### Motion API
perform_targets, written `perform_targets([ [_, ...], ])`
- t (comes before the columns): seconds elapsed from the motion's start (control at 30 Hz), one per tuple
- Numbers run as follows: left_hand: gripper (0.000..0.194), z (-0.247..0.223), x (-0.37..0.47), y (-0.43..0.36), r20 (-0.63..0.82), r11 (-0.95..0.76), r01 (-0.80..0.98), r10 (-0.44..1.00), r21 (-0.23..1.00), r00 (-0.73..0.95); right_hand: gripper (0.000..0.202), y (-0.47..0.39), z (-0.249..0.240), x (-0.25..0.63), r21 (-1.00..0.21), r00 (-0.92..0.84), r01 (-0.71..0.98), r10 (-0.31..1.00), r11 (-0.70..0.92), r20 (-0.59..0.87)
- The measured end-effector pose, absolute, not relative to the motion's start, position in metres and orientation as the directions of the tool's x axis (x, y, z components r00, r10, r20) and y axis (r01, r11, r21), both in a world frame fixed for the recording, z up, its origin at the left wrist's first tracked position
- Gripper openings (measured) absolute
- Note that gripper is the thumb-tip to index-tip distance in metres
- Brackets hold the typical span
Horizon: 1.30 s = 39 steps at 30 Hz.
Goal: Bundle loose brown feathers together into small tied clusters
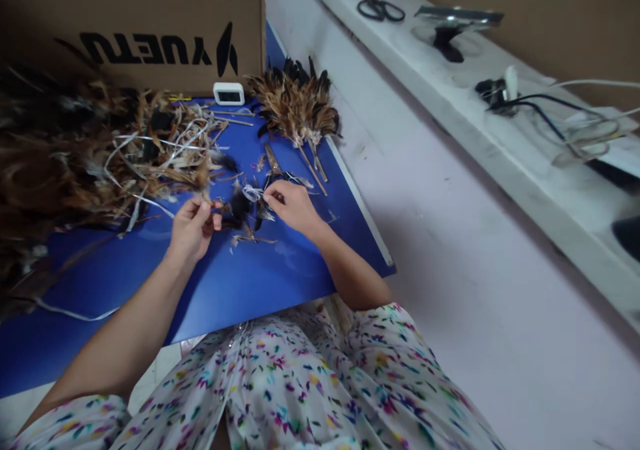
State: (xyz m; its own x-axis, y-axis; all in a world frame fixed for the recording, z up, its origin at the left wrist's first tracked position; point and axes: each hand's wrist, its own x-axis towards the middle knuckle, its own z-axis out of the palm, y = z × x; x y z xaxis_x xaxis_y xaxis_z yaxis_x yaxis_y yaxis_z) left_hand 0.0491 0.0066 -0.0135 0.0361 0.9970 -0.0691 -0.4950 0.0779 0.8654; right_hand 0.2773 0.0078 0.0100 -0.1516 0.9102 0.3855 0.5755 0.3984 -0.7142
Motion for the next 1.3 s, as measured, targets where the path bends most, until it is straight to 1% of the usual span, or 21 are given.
perform_targets([
  [0.17, 0.046, -0.006, 0.058, -0.010, -0.166, 0.217, -0.502, 0.975, 0.837, 0.144, 0.012, -0.005, 0.005, 0.254, -0.654, -0.264, 0.538, 0.843, 0.532, 0.469],
  [0.27, 0.044, -0.006, 0.061, -0.012, -0.187, 0.252, -0.512, 0.967, 0.821, 0.176, 0.013, -0.008, 0.001, 0.249, -0.650, -0.305, 0.524, 0.834, 0.550, 0.459],
  [0.37, 0.040, -0.008, 0.063, -0.012, -0.195, 0.263, -0.510, 0.964, 0.819, 0.183, 0.012, -0.009, -0.002, 0.248, -0.690, -0.298, 0.522, 0.866, 0.501, 0.403],
  [0.47, 0.035, -0.010, 0.063, -0.011, -0.197, 0.252, -0.486, 0.967, 0.837, 0.163, 0.006, -0.009, -0.003, 0.246, -0.792, -0.264, 0.472, 0.919, 0.388, 0.293],
  [0.57, 0.035, -0.012, 0.063, -0.011, -0.198, 0.246, -0.475, 0.969, 0.845, 0.149, 0.016, -0.009, -0.004, 0.244, -0.894, -0.229, 0.387, 0.963, 0.226, 0.144],
  [0.63, 0.037, -0.013, 0.063, -0.010, -0.189, 0.242, -0.478, 0.969, 0.844, 0.157, 0.018, -0.010, -0.003, 0.243, -0.917, -0.224, 0.364, 0.971, 0.164, 0.085],
  [0.7, 0.039, -0.014, 0.064, -0.010, -0.181, 0.239, -0.475, 0.969, 0.847, 0.166, 0.017, -0.010, -0.003, 0.242, -0.917, -0.234, 0.366, 0.969, 0.160, 0.076],
  [0.8, 0.042, -0.014, 0.065, -0.010, -0.189, 0.246, -0.449, 0.967, 0.859, 0.169, 0.017, -0.010, -0.003, 0.242, -0.908, -0.240, 0.372, 0.965, 0.191, 0.105],
  [0.97, 0.047, -0.017, 0.066, -0.010, -0.197, 0.244, -0.424, 0.969, 0.872, 0.152, 0.014, -0.009, -0.003, 0.244, -0.915, -0.198, 0.344, 0.969, 0.209, 0.147],
  [1.17, 0.035, -0.018, 0.066, -0.008, -0.208, 0.234, -0.360, 0.972, 0.903, 0.109, 0.014, -0.007, -0.003, 0.244, -0.940, -0.106, 0.305, 0.986, 0.156, 0.129],
  [1.3, 0.035, -0.016, 0.064, -0.006, -0.159, 0.177, -0.384, 0.984, 0.906, 0.079, 0.012, -0.006, -0.004, 0.245, -0.959, -0.079, 0.248, 0.990, 0.134, 0.118],
])
